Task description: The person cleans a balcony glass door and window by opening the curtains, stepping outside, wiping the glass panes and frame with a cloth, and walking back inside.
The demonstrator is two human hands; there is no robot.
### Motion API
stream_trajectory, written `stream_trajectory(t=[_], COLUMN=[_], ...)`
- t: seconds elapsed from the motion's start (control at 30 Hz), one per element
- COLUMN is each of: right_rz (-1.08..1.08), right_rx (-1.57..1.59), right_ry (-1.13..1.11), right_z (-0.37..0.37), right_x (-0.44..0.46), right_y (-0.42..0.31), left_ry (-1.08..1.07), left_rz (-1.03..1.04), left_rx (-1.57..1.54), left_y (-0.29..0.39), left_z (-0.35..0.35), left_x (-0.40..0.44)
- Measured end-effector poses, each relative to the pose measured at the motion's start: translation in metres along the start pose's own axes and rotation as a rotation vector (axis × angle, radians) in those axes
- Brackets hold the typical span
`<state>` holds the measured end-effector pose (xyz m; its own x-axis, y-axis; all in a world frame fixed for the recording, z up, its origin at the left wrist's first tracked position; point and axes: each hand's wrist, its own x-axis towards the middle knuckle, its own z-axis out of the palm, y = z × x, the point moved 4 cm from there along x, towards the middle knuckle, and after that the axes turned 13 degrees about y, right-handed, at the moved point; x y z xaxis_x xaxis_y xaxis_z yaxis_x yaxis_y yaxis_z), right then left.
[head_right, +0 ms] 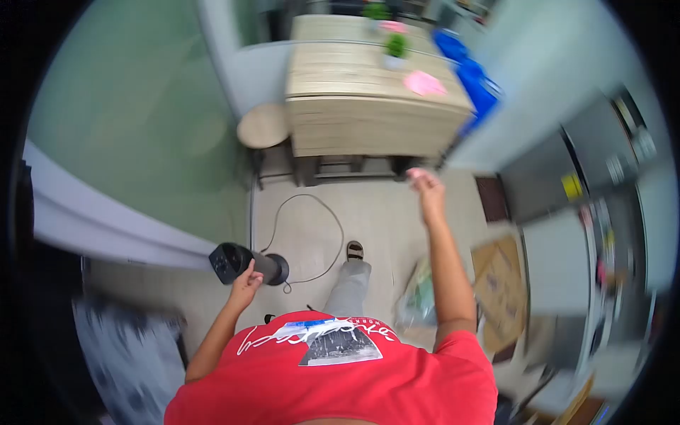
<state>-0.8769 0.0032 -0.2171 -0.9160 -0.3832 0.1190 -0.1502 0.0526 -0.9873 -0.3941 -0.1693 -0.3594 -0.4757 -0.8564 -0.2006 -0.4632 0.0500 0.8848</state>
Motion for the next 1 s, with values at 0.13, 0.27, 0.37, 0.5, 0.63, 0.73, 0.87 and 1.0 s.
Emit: stream_trajectory(t=[0.13, 0.27, 0.37, 0.5, 0.63, 0.73, 0.87, 1.0], right_rz=[-0.698, -0.814, -0.915, -0.838, -0.55, -0.515, -0.463, -0.438], right_rx=[-0.847, -1.208, -1.498, -1.3, -1.191, -1.13, -1.089, -1.037], right_ry=[-0.038, -0.072, -0.057, 0.125, 0.03, -0.003, -0.052, -0.106], right_z=[0.067, 0.119, 0.153, 0.144, 0.15, 0.163, 0.175, 0.184], right_x=[0.285, 0.515, 0.531, 0.53, 0.449, 0.338, 0.186, 0.059], right_y=[0.081, 0.202, 0.205, 0.201, 0.165, 0.131, 0.084, 0.039], left_ry=[0.381, 0.634, 0.634, 0.714, 0.887, 0.955, 0.931, 1.251], left_rz=[-0.295, -0.614, -0.807, -0.982, -0.956, -0.997, -0.975, -1.01], left_rx=[0.084, 0.096, 0.275, 0.256, 0.22, 0.061, -0.076, -0.442], left_y=[-0.046, -0.043, -0.029, -0.04, -0.093, -0.122, -0.179, -0.177], left_z=[0.025, 0.073, 0.084, 0.094, 0.103, 0.092, 0.06, -0.001], left_x=[-0.03, -0.119, -0.164, -0.23, -0.285, -0.319, -0.387, -0.449])
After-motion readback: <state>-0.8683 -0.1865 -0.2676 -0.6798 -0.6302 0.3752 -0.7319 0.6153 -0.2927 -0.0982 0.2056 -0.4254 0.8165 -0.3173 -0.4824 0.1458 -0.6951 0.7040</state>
